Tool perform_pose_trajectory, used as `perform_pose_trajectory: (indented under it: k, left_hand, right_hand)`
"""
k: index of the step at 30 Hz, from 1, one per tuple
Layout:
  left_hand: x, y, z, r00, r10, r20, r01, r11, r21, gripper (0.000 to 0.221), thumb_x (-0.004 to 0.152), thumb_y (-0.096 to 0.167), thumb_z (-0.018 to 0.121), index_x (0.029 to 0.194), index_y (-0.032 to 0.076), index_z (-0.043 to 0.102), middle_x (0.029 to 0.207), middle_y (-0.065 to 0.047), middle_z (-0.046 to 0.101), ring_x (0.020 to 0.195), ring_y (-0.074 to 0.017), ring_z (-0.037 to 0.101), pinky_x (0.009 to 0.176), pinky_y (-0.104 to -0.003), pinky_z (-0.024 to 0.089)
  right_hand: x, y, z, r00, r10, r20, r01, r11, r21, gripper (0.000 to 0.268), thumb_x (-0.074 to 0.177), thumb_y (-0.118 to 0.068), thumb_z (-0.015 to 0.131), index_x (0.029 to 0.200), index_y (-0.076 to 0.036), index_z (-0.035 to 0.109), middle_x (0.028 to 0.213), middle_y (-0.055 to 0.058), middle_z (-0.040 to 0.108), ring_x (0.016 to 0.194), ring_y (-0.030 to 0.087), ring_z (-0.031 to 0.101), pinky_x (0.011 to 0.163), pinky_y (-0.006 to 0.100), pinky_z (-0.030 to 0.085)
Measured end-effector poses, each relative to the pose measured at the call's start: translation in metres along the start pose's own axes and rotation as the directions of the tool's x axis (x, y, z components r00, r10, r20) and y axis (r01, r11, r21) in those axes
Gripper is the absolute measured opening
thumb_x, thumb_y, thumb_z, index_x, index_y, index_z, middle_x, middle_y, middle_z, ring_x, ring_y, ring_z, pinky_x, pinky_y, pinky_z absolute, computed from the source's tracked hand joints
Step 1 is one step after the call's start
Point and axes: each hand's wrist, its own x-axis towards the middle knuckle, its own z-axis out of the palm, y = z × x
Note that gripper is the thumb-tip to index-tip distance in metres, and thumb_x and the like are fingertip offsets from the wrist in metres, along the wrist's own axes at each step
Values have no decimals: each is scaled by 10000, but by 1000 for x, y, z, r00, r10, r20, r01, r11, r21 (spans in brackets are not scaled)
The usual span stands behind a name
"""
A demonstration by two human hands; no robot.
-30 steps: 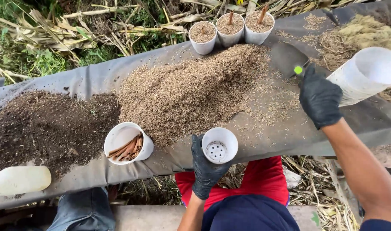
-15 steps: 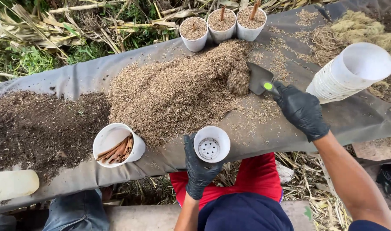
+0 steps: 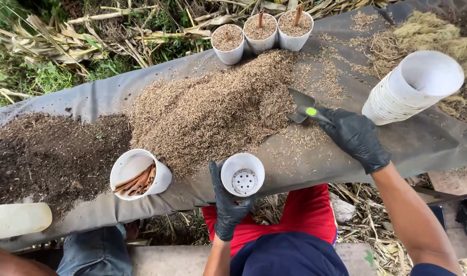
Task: A person is seen filling small plastic pots with a soil mixture using a hand trowel and then planting wooden cuttings into the prepared pots at a potting station.
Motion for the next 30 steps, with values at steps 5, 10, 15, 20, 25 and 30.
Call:
perform_pose_trajectory:
  k: [5,10,15,20,25,30]
  left_hand:
    - [3,13,9,999,34,41,-38,994,100,1348,692,164,942,1634,26,-12,1494,-214,462,1357,-422,510,1006,-537,541]
    - [3,10,9,999,31,22,-33,994,103,1414,630,140,985,1625,5,-11,1474,-242,469,1356,-424,513,1041,-549,517]
    - [1,6,4,1000,22,9,-23,994,106,1454,591,152,1015,1626,2,5,1454,-241,494,1348,-415,525,1062,-540,505]
    - [4,10,8,994,111,1,-110,978,178,1444,591,172,1016,1614,-54,22,1425,-260,517,1345,-445,521,1094,-552,475]
    - [5,15,12,993,116,-4,-113,977,180,1446,582,184,1023,1613,-58,38,1415,-264,527,1349,-447,518,1112,-553,455]
    - [7,13,9,994,105,13,-106,990,94,1463,603,186,1013,1621,-22,-17,1440,-272,521,1354,-470,503,1106,-600,447]
  right_hand:
    - [-2,21,17,999,27,-45,-31,994,-103,486,1064,-413,528,1491,-199,613,1215,147,755,1143,350,700,954,448,576]
    - [12,18,18,999,29,-46,-34,991,-127,498,1078,-478,497,1510,-250,590,1238,127,744,1201,326,678,982,457,563]
    - [24,12,24,998,24,-56,-34,982,-186,508,1081,-485,499,1511,-233,597,1194,128,763,1177,326,698,981,472,563]
    - [21,12,6,999,42,18,-41,996,-76,568,1064,-513,478,1534,-206,566,1304,160,716,1326,374,595,1070,522,494]
    - [21,9,0,1000,-7,15,7,1000,3,514,1044,-490,533,1469,-217,627,1245,141,740,1251,380,638,1038,513,517]
    - [31,6,-7,1000,-17,17,14,985,170,452,1020,-410,613,1414,-196,675,1206,158,747,1180,414,659,980,517,538]
